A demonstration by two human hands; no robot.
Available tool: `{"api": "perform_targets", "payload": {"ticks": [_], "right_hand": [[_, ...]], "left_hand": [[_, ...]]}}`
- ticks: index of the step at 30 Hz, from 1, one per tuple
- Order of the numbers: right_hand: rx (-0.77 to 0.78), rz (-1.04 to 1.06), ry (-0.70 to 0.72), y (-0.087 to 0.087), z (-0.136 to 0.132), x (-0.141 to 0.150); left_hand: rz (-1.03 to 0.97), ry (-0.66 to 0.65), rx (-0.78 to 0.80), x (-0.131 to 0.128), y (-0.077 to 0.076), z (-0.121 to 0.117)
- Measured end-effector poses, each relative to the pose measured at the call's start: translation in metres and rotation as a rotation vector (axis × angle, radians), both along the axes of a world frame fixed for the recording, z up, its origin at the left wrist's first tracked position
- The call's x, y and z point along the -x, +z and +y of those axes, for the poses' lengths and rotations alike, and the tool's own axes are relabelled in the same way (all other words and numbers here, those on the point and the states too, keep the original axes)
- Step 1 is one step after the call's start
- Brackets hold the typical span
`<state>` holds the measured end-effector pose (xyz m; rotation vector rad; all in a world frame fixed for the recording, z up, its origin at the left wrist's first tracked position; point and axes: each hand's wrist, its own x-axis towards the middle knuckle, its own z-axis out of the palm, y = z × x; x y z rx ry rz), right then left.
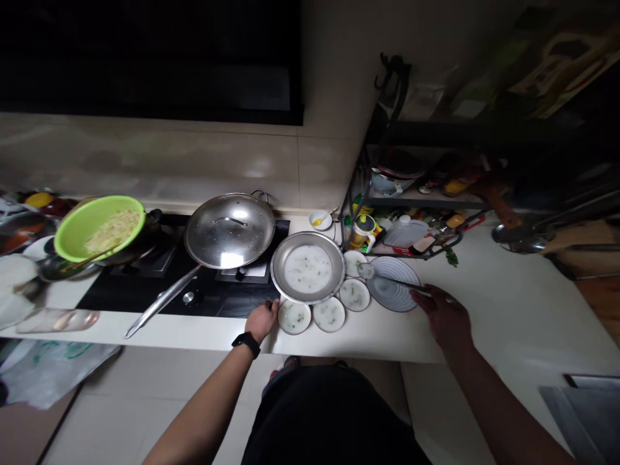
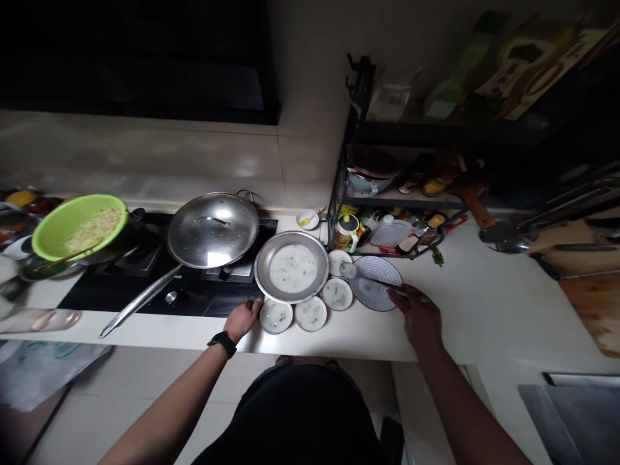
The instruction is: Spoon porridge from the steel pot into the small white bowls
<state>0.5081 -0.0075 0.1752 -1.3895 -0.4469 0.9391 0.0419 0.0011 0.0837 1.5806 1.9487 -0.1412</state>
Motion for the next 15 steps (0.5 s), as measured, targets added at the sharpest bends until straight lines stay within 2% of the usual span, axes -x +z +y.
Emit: {"api": "perform_targets", "payload": {"ticks": [4,6,9,12,15], "right_hand": [[0.047,-0.086,-0.081,-0.008,-0.013,-0.026],[0.094,-0.233,-0.04,-0.013,-0.017,-0.03],[0.13,-0.686,0.211,-0.013,-0.021,-0.029],[-0.002,-1.159,0.553,-0.005,-0.022,-0.019],[-0.158,-1.341,0.709,0.007,-0.017,0.009]], "left_hand": [[0.002,0.0,0.002,-0.001,0.002,0.002],[0.003,0.003,0.004,-0.002,0.004,0.002],[0.012,0.004,-0.004,-0.003,0.005,0.001],[0.014,0.018,-0.016,-0.003,0.004,0.0],[-0.01,0.033,-0.02,-0.003,0.003,-0.001]]}}
